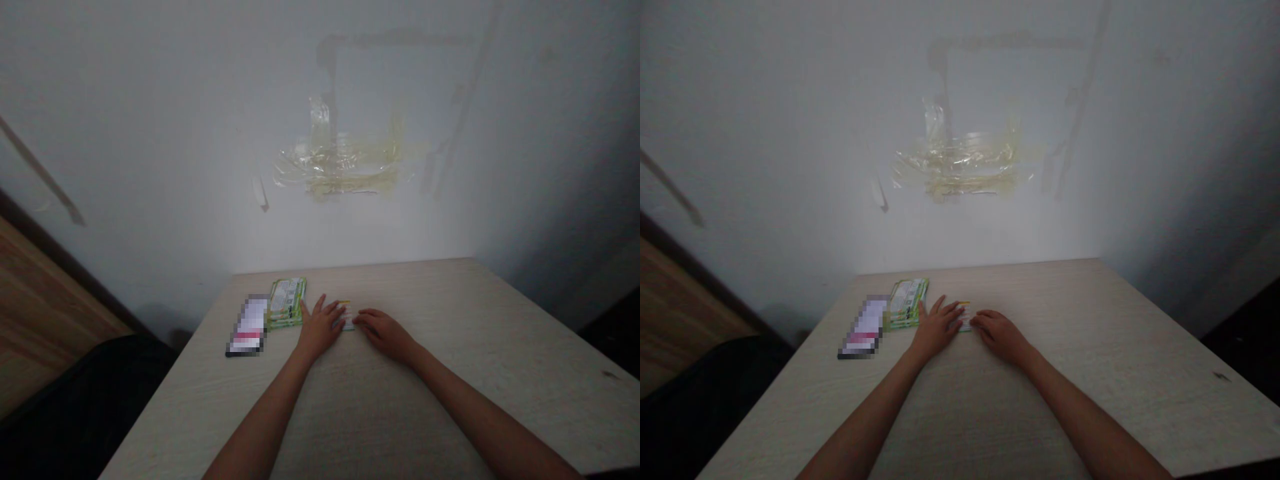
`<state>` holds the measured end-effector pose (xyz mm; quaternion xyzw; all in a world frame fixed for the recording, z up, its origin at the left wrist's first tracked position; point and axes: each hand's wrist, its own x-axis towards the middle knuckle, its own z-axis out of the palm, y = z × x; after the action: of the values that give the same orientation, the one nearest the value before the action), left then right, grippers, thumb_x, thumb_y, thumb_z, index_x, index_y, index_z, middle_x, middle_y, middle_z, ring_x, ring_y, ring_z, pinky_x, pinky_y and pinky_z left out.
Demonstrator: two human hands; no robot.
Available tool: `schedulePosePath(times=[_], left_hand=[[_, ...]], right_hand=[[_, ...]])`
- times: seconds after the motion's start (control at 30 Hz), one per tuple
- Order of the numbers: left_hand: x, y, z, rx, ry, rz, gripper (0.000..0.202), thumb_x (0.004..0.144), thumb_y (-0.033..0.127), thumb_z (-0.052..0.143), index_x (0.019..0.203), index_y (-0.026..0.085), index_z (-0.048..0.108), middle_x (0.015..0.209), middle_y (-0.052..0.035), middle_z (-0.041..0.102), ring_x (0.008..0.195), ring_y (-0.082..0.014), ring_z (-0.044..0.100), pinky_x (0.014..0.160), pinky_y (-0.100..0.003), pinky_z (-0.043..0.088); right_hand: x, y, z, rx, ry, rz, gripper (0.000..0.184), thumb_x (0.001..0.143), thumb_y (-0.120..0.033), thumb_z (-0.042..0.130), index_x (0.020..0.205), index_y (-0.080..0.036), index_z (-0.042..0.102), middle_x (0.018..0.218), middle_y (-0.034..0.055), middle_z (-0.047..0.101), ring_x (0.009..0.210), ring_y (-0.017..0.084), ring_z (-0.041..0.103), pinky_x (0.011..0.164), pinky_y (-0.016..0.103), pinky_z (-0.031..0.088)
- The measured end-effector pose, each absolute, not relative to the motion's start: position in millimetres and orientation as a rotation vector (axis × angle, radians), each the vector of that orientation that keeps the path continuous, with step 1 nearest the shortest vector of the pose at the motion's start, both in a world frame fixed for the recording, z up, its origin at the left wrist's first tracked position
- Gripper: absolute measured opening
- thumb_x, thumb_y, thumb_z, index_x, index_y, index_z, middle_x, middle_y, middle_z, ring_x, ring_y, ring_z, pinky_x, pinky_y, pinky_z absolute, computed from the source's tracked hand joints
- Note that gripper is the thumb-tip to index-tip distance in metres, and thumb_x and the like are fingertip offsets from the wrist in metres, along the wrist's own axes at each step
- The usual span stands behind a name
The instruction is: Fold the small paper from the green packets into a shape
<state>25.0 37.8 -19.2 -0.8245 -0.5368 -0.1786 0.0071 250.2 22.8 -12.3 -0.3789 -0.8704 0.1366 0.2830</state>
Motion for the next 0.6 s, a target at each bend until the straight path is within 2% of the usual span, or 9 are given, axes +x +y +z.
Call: schedulePosePath(times=[0.13,0.43,0.6], left_hand=[[24.7,34.2,-19.0,-2.58,-1.689,-0.548,0.042,0.093,0.053,0.037,0.132,0.044,0.049,0.144,0.0035,0.049,0.143,-0.0306,0.023,0.106,-0.076,-0.004],[24.9,28.4,-18.1,-2.578,-1.729,-0.515,0.05,0.089,0.061,0.039,0.135,0.044,0.046,0.147,0.0028,0.046,0.143,-0.0327,0.024,0.106,-0.075,-0.007],[25.7,25.3,-18.5,-2.566,-1.696,-0.513,0.05,0.091,0.06,0.035,0.136,0.042,0.046,0.147,0.0028,0.045,0.143,-0.0315,0.023,0.107,-0.074,-0.008]], right_hand=[[251.4,21.7,-14.3,-0.978,-2.352,0.316,0.033,0.093,-0.019,0.047,0.123,-0.022,0.06,0.124,0.0109,0.062,0.119,0.021,0.054,0.103,0.04,0.044],[250.0,25.3,-17.8,-1.005,-2.32,0.329,0.025,0.094,-0.021,0.047,0.112,-0.023,0.065,0.12,0.0098,0.062,0.114,0.02,0.057,0.1,0.038,0.045],[244.8,28.2,-16.1,-1.138,-2.293,0.299,0.018,0.096,-0.024,0.047,0.107,-0.019,0.06,0.106,0.0094,0.065,0.101,0.019,0.061,0.091,0.034,0.048]])
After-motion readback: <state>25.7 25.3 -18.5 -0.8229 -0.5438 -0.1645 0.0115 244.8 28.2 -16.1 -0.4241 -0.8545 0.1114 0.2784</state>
